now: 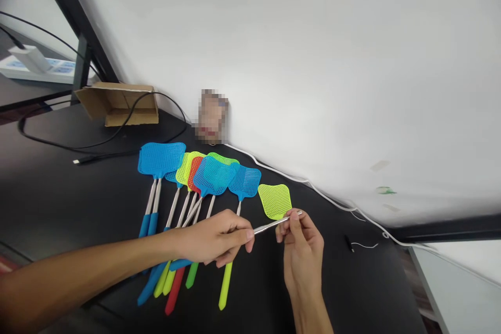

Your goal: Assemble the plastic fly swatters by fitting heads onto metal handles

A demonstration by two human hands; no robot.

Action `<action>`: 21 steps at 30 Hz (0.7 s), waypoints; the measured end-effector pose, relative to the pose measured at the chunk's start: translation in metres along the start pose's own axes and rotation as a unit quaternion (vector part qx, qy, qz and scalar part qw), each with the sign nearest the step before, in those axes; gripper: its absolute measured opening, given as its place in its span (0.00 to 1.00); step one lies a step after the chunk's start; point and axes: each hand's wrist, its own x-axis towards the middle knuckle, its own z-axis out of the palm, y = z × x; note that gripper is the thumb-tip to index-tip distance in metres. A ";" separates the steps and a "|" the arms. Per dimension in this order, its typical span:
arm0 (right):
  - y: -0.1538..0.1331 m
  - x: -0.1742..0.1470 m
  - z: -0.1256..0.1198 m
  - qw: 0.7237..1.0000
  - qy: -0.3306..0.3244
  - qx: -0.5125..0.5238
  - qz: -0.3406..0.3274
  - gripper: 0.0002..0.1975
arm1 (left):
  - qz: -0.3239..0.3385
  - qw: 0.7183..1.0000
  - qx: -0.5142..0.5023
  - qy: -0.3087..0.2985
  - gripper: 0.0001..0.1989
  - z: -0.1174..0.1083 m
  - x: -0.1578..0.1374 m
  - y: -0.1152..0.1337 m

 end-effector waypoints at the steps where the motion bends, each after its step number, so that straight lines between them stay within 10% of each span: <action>1: 0.003 -0.003 0.003 1.000 -0.019 -0.011 0.014 0.10 | -0.001 1.000 -0.001 0.005 0.20 0.000 0.000 -0.001; 9: 0.018 -0.023 0.019 0.994 -0.083 -0.049 0.043 0.12 | 0.013 1.000 -0.017 0.017 0.24 0.000 0.001 -0.003; 21: -0.019 0.019 -0.036 0.991 0.124 0.030 -0.047 0.12 | -0.016 0.999 -0.011 -0.037 0.20 0.000 -0.003 0.002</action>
